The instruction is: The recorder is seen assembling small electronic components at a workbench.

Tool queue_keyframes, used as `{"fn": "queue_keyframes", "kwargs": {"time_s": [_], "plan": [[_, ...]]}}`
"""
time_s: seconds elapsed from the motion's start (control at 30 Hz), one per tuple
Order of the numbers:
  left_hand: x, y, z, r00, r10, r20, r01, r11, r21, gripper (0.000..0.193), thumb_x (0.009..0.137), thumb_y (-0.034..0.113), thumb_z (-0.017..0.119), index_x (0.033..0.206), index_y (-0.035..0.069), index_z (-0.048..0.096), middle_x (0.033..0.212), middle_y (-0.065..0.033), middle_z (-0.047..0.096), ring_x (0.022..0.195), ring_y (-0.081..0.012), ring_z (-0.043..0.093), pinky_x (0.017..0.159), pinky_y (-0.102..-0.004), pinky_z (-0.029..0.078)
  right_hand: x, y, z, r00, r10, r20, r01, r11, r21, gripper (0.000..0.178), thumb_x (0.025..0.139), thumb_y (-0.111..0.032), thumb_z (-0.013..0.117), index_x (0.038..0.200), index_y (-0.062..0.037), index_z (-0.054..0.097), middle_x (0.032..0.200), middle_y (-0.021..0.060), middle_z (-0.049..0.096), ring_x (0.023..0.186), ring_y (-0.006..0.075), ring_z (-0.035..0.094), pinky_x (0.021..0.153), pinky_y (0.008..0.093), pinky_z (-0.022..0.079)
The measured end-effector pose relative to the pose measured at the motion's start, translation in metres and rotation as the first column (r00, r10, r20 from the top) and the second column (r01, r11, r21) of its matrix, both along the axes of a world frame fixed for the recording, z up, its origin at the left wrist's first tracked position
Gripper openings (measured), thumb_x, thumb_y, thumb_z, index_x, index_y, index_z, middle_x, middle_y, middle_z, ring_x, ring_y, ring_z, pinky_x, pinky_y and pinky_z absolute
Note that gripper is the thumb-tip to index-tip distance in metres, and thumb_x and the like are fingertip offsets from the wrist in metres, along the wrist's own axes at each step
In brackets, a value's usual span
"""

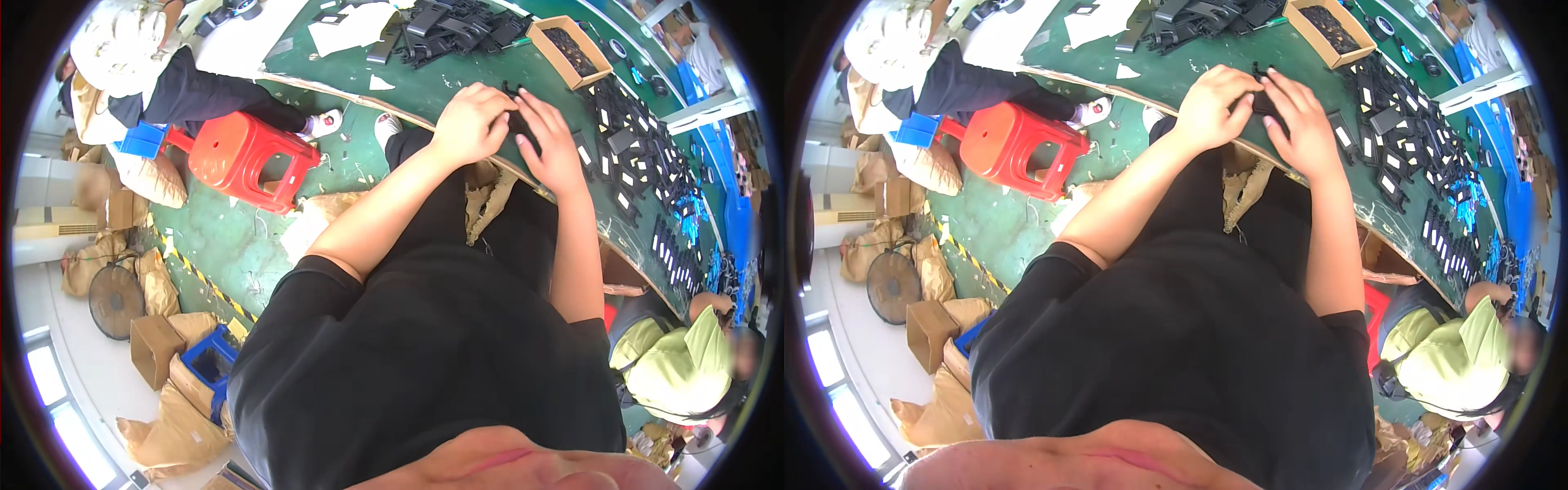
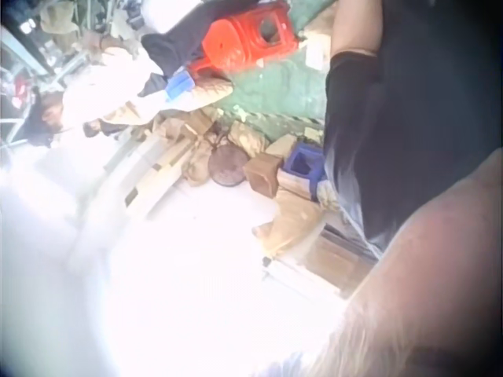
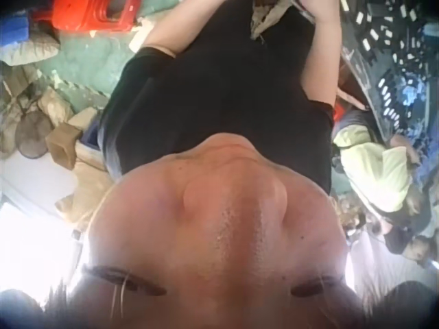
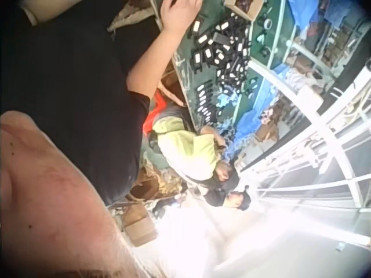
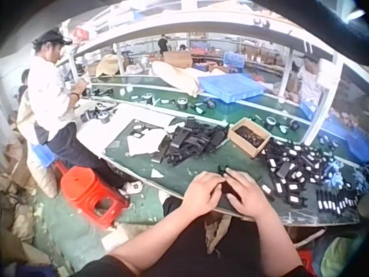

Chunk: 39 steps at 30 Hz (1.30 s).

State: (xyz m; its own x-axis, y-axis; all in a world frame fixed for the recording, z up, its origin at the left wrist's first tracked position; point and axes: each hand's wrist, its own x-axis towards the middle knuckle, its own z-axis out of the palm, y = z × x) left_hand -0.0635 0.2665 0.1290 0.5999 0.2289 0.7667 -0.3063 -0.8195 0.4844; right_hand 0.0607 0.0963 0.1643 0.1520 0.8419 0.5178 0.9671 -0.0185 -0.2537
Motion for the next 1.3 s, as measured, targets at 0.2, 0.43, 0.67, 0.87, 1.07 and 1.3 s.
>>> {"fn": "queue_keyframes", "kwargs": {"time_s": [0.2,0.43,0.67,0.87,1.07,1.3], "plan": [[0.016,0.045,0.015,0.974,0.218,0.058,-0.206,0.963,-0.175,0.02,0.082,-0.001,0.065,0.1,0.004,0.071,0.097,-0.0153,0.071,0.086,-0.0344,0.071,0.079,-0.0423,0.059,0.016,-0.007,-0.019,0.994,0.036,-0.105,-0.037,0.999,-0.015,0.03,0.087,-0.014,0.077,0.115,-0.004,0.075,0.132,0.0104,0.071,0.123,0.0322,0.063,0.108,0.0434,0.051],[0.043,0.11,0.033,0.84,0.51,-0.186,-0.34,0.761,0.552,0.048,0.096,0.019,0.063,0.142,0.01,0.059,0.142,-0.0118,0.064,0.129,-0.0317,0.061,0.109,-0.0604,0.044,0.02,-0.017,-0.024,0.989,-0.144,-0.014,0.145,0.979,0.144,0.036,0.085,-0.024,0.078,0.117,-0.0098,0.076,0.13,0.0083,0.07,0.123,0.0308,0.063,0.104,0.0457,0.047],[0.064,0.104,0.06,0.734,0.603,-0.311,-0.193,0.625,0.757,0.02,0.091,0.013,0.058,0.104,0.012,0.074,0.107,-0.0073,0.072,0.114,-0.0286,0.065,0.093,-0.0457,0.054,0.019,-0.022,-0.024,0.969,-0.241,0.051,0.22,0.939,0.264,0.038,0.084,-0.029,0.079,0.117,-0.0107,0.077,0.12,0.0056,0.073,0.119,0.0261,0.062,0.106,0.0462,0.04],[0.056,0.072,0.063,0.835,0.532,-0.142,-0.261,0.609,0.749,0.033,0.095,0.014,0.057,0.124,0.007,0.069,0.105,-0.0102,0.072,0.107,-0.0294,0.065,0.092,-0.0448,0.051,0.028,-0.039,-0.037,0.941,-0.322,-0.106,0.339,0.873,0.352,0.024,0.089,-0.027,0.074,0.107,-0.0105,0.078,0.111,0.0018,0.075,0.115,0.0247,0.064,0.106,0.0449,0.04],[0.028,-0.001,0.05,0.95,0.279,-0.141,-0.28,0.96,0.01,0.031,0.094,0.006,0.063,0.124,-0.004,0.064,0.104,-0.0249,0.071,0.099,-0.0448,0.069,0.092,-0.0479,0.056,0.014,-0.082,-0.035,0.833,-0.547,0.088,0.525,0.83,0.19,0.017,0.087,-0.026,0.069,0.096,-0.0142,0.079,0.117,-0.0001,0.077,0.122,0.0204,0.066,0.12,0.0691,0.016],[0.021,-0.013,0.004,0.92,0.38,-0.094,-0.37,0.923,0.104,0.035,0.085,0.002,0.068,0.119,0.0,0.066,0.108,-0.0189,0.062,0.105,-0.0388,0.06,0.095,-0.0447,0.051,-0.07,-0.157,0.114,0.81,0.431,-0.398,0.101,0.566,0.818,0.024,0.087,-0.004,0.074,0.109,0.0047,0.074,0.116,0.015,0.073,0.105,0.0195,0.069,0.09,0.0351,0.057]]}}
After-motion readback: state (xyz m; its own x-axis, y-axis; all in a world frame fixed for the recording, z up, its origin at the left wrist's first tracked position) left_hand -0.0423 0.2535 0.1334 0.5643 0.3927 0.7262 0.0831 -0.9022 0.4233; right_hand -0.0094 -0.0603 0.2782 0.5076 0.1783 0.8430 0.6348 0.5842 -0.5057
